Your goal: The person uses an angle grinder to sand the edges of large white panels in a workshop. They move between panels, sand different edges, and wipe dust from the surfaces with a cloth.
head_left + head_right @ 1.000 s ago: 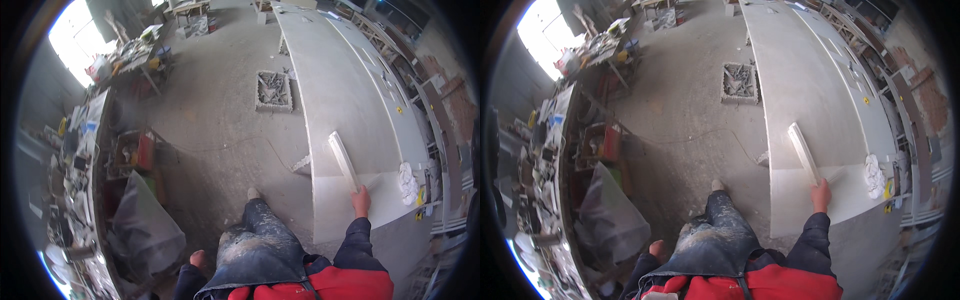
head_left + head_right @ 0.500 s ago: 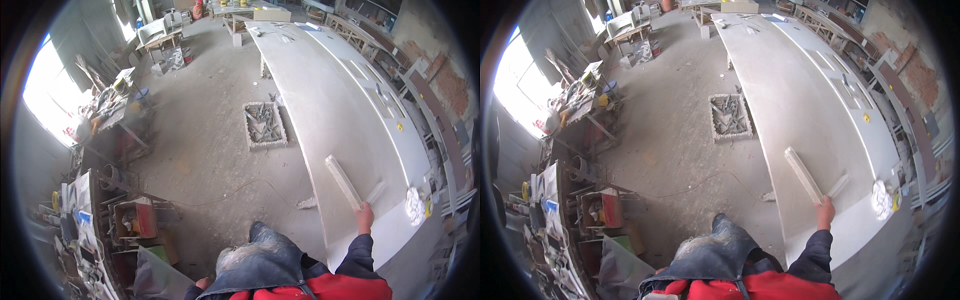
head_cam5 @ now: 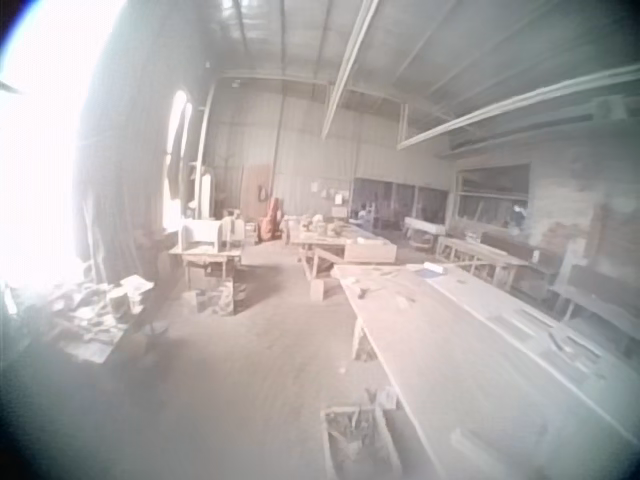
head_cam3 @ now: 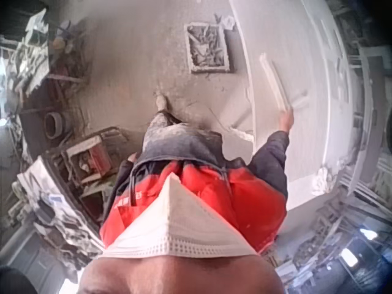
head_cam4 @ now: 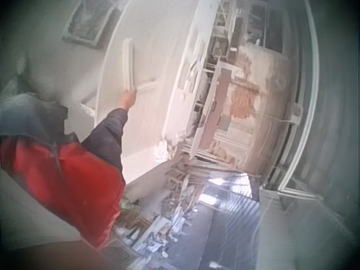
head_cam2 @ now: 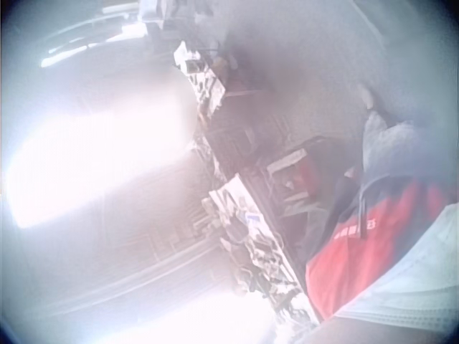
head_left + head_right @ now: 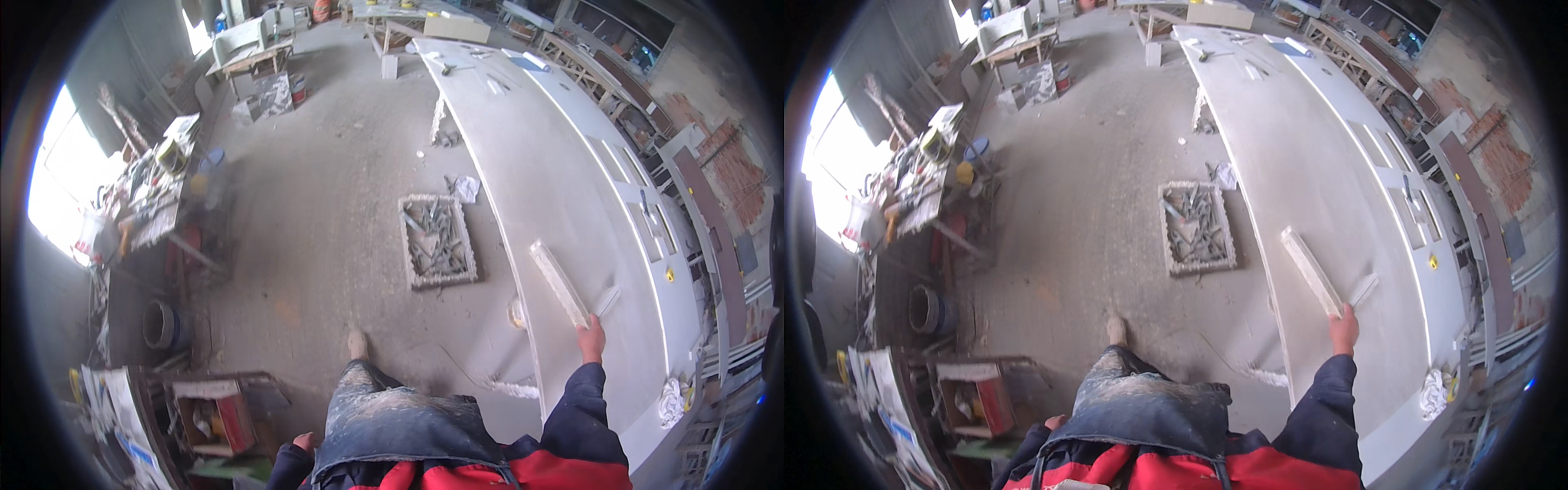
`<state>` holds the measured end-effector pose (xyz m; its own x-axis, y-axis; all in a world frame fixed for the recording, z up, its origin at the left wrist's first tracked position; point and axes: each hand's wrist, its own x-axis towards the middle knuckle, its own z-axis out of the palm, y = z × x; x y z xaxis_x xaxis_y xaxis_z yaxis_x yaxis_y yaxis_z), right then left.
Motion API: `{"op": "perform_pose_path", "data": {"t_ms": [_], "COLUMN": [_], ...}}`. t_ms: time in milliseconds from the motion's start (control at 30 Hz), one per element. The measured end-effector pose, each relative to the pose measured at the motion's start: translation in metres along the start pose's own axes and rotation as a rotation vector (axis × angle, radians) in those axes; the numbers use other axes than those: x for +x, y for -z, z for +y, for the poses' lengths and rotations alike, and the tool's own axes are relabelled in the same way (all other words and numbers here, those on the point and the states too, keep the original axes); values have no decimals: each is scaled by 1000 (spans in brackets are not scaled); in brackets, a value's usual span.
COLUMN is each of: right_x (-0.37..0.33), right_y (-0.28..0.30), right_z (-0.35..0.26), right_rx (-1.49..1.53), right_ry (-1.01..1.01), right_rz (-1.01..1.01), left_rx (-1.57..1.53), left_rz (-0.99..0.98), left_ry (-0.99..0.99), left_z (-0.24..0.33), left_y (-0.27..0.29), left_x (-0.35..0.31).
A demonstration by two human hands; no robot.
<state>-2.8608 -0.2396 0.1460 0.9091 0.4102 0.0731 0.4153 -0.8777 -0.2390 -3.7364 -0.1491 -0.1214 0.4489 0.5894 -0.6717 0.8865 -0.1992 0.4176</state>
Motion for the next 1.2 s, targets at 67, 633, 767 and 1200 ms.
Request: {"op": "perform_pose_path", "data": {"t_ms": [67, 633, 767, 1200], "right_x": [-4, 129, 223, 420], "right_y": [-11, -63, -83, -161], "right_z": [-45, -146, -234, -490], "right_rx": [36, -10, -36, 265], "right_ry": [-57, -149, -135, 276], "right_rz": [-72, 24, -39, 94], "left_rx": [53, -619, 49, -933], "left_rz": [246, 455, 396, 635], "left_ry": [-21, 252, -203, -823], "left_z": [-40, 106, 156, 467], "left_y": [50, 453, 505, 805], "left_x": [34, 379, 394, 218]}}
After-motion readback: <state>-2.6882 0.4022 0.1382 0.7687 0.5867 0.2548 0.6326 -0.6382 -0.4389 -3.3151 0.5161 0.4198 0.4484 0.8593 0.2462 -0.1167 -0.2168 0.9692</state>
